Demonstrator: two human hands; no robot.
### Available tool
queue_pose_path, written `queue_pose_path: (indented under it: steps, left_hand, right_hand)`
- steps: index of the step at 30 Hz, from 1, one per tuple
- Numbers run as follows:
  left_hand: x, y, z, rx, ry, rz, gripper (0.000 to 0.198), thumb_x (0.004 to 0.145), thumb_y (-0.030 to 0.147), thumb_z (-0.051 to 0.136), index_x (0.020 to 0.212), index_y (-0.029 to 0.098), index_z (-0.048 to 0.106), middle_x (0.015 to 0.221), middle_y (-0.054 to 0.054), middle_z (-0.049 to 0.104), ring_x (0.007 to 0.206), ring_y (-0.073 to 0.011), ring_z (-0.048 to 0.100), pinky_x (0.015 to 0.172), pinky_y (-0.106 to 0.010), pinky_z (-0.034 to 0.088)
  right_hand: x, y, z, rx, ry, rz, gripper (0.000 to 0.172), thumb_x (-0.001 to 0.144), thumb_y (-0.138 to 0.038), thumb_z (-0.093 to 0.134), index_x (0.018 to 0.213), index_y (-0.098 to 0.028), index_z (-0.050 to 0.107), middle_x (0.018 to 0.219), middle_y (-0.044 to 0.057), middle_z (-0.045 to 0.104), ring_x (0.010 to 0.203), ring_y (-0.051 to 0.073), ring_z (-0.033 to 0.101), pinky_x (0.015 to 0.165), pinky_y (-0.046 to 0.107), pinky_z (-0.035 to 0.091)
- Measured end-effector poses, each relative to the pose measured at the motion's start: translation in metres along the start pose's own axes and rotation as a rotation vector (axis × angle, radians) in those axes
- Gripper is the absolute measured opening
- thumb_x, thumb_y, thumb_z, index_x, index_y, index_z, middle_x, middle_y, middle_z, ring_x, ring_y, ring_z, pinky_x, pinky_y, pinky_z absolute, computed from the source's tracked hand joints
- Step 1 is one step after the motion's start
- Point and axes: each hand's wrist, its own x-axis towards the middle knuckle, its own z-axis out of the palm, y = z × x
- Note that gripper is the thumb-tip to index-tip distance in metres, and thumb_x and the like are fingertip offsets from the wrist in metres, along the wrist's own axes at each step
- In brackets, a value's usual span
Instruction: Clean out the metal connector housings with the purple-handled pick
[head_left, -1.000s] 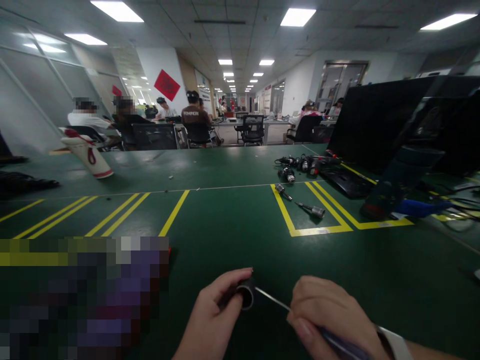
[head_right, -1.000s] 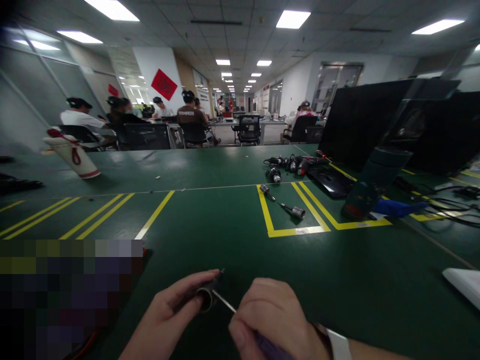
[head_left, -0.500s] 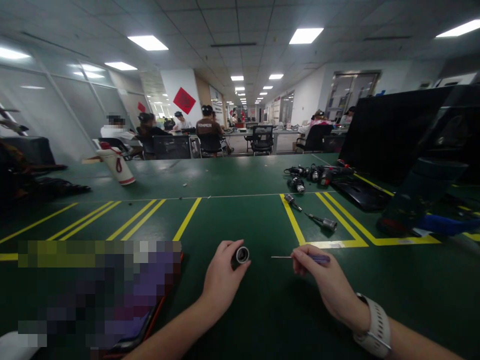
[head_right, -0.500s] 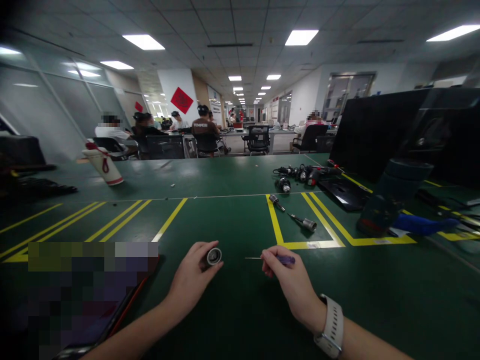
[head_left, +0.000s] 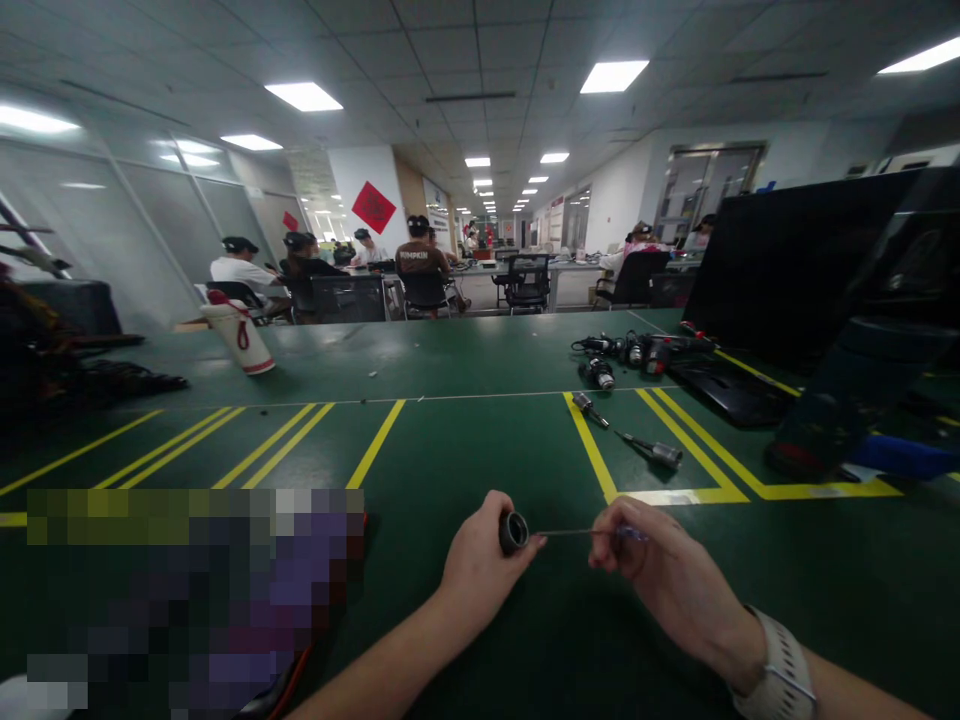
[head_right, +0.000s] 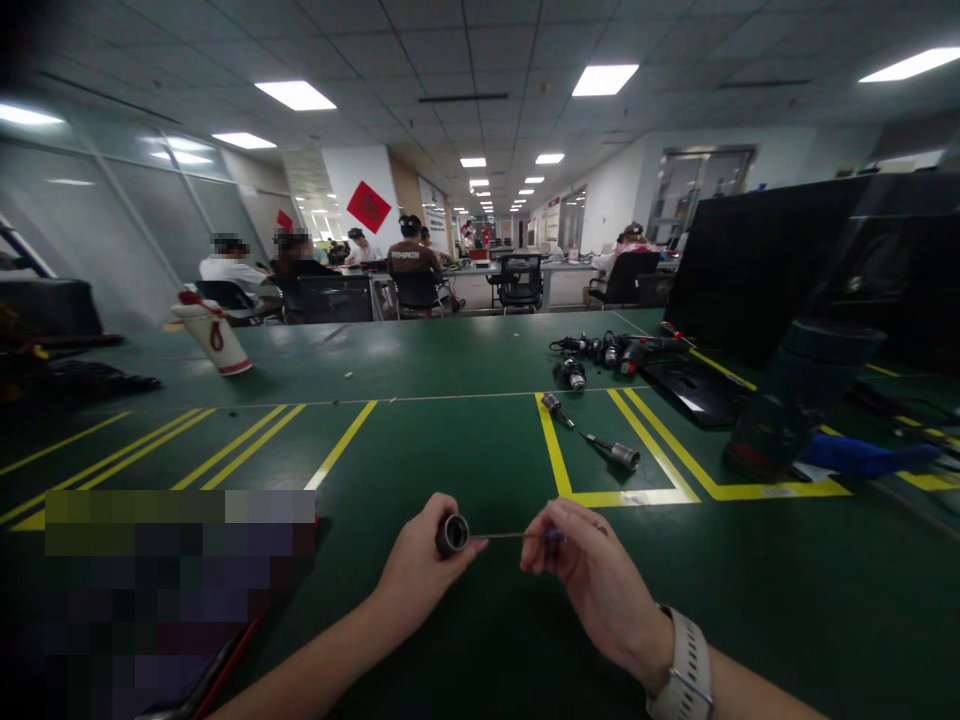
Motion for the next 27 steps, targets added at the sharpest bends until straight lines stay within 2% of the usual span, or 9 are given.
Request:
queue_pose_path:
  steps: [3,7,13,16,18,22,27]
  left_hand:
    - [0.000,-0.003,-0.001,0.021,-0.013,0.048,0.014,0.071,0.027,0.069,0.078,0.021,0.058,0.072,0.002,0.063,0.064,-0.0171,0.059,0.054,-0.025,0.045]
    - [-0.001,-0.004,0.000,0.055,-0.038,0.149,0.011,0.076,0.027,0.065,0.068,0.021,0.059,0.066,0.002,0.060,0.060,-0.0157,0.056,0.054,-0.025,0.042]
    - [-0.004,-0.007,0.003,0.103,-0.069,0.300,0.014,0.080,0.021,0.058,0.066,0.021,0.058,0.065,0.002,0.059,0.057,-0.0141,0.053,0.055,-0.025,0.038]
    - [-0.004,-0.009,0.004,0.113,-0.071,0.343,0.016,0.082,0.023,0.056,0.066,0.021,0.057,0.064,0.002,0.056,0.057,-0.0141,0.050,0.054,-0.025,0.036]
    - [-0.003,-0.010,0.004,0.107,-0.081,0.374,0.016,0.082,0.023,0.055,0.065,0.021,0.056,0.063,0.002,0.054,0.056,-0.0138,0.049,0.054,-0.025,0.035]
    - [-0.002,-0.013,0.007,0.075,-0.121,0.456,0.018,0.081,0.020,0.056,0.063,0.021,0.052,0.061,0.003,0.050,0.054,-0.0127,0.046,0.051,-0.024,0.031]
    - [-0.001,-0.016,0.009,0.014,-0.131,0.495,0.020,0.081,0.018,0.056,0.064,0.021,0.047,0.062,0.004,0.047,0.054,-0.0116,0.044,0.051,-0.023,0.032]
  right_hand:
    - [-0.003,0.002,0.001,-0.023,-0.064,-0.029,0.026,0.083,-0.040,0.059,0.074,-0.016,0.067,0.069,0.003,0.065,0.068,0.017,0.059,0.066,0.030,0.047]
    - [-0.010,0.003,-0.001,-0.213,-0.071,-0.139,0.015,0.084,-0.030,0.057,0.083,-0.019,0.067,0.076,0.003,0.065,0.077,0.018,0.059,0.072,0.031,0.045]
    - [-0.028,-0.005,0.008,-0.690,-0.216,-0.424,0.020,0.089,-0.020,0.045,0.085,-0.019,0.064,0.083,0.006,0.063,0.083,0.021,0.058,0.075,0.037,0.045]
    - [-0.033,-0.010,0.017,-0.841,-0.249,-0.601,0.022,0.085,-0.010,0.042,0.090,-0.019,0.061,0.080,0.006,0.062,0.080,0.020,0.057,0.077,0.038,0.045]
    - [-0.035,-0.011,0.021,-0.907,-0.267,-0.656,0.024,0.083,-0.005,0.041,0.092,-0.018,0.059,0.079,0.005,0.062,0.077,0.019,0.057,0.078,0.038,0.045]
    - [-0.038,-0.010,0.023,-0.935,-0.279,-0.582,0.022,0.083,-0.006,0.042,0.091,-0.018,0.060,0.080,0.006,0.063,0.078,0.020,0.057,0.077,0.037,0.045]
    - [-0.034,-0.002,0.017,-0.702,-0.195,-0.228,0.022,0.089,-0.020,0.044,0.083,-0.017,0.064,0.083,0.007,0.063,0.081,0.021,0.059,0.074,0.036,0.044]
